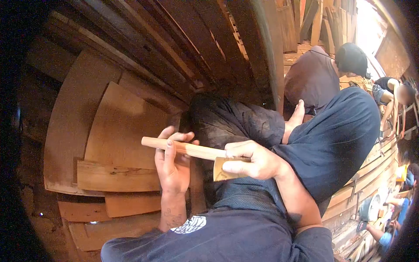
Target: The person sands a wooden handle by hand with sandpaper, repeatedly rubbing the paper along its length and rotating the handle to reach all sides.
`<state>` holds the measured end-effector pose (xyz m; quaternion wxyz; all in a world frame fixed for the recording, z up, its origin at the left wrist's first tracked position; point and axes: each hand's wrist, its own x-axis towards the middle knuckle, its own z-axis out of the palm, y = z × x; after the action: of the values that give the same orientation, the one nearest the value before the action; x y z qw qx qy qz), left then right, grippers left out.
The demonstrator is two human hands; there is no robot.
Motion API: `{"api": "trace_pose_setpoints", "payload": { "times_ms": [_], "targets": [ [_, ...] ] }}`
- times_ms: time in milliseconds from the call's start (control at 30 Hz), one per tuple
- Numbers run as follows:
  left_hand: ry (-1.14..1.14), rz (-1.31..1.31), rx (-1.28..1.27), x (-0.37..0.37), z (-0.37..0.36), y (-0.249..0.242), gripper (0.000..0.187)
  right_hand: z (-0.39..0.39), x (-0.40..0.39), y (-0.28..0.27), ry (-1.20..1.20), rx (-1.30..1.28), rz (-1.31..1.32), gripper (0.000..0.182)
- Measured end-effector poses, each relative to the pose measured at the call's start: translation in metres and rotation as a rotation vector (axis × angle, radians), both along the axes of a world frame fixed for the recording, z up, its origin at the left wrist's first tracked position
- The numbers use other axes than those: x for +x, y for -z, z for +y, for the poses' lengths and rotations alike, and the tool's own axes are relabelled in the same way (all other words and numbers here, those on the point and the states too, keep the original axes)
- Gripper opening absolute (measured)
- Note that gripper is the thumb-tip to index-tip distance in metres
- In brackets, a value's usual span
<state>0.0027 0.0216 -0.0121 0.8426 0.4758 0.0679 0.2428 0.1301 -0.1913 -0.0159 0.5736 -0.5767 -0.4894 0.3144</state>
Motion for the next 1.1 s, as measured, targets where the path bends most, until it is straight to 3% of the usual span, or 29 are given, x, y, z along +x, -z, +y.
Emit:
{"api": "trace_pose_setpoints", "payload": {
  "times_ms": [133,233,333,367,400,500,533,633,700,800,867,967,1000,1033,1100],
  "targets": [
    [-0.022,-0.023,-0.055,0.003,0.003,0.005,0.034,0.006,-0.004,0.001,0.348,0.144,0.041,0.02],
    [0.007,0.006,-0.019,0.002,0.003,0.001,0.035,0.0,-0.003,-0.01,0.679,0.128,0.275,0.024],
    [0.224,0.102,0.215,-0.001,0.001,-0.006,0.04,-0.002,0.007,0.003,1.138,0.028,-0.192,0.025],
    [0.313,0.199,0.163,-0.002,-0.001,-0.011,0.043,0.0,0.012,0.01,1.277,0.037,-0.384,0.025],
    [0.375,0.209,0.166,-0.002,-0.002,-0.011,0.038,0.002,0.016,0.016,1.33,0.108,-0.339,0.025],
    [0.647,0.307,0.206,-0.006,0.004,-0.009,0.042,-0.009,0.015,0.013,1.296,0.11,-0.343,0.026],
    [0.646,0.333,0.261,-0.008,-0.004,-0.013,0.05,-0.011,0.014,0.008,1.274,0.092,-0.363,0.026],
    [0.83,0.479,0.294,-0.005,-0.011,-0.022,0.06,-0.005,0.005,-0.002,1.192,0.034,-0.54,0.025],
    [0.661,0.439,0.397,-0.002,-0.016,-0.007,0.06,-0.002,0.006,-0.002,1.166,0.058,-0.603,0.026],
    [0.446,0.481,0.43,-0.003,-0.013,-0.009,0.058,-0.003,0.011,0.004,1.182,0.168,-0.337,0.03],
    [0.364,0.474,0.314,-0.002,-0.009,-0.007,0.056,-0.003,0.014,0.009,1.091,0.267,-0.129,0.032],
    [0.404,0.467,0.312,-0.002,-0.009,-0.009,0.06,0.009,-0.008,0.003,0.853,0.158,0.042,0.026],
    [0.419,0.455,0.282,-0.003,-0.01,-0.009,0.061,0.013,-0.013,0.009,0.756,0.089,0.011,0.024],
    [0.413,0.444,0.312,-0.003,-0.01,-0.008,0.062,0.018,-0.017,0.012,0.697,0.064,-0.194,0.02],
    [0.399,0.423,0.373,-0.002,-0.013,-0.005,0.066,0.027,-0.029,0.013,0.592,0.054,-0.25,0.02]
  ]
}}
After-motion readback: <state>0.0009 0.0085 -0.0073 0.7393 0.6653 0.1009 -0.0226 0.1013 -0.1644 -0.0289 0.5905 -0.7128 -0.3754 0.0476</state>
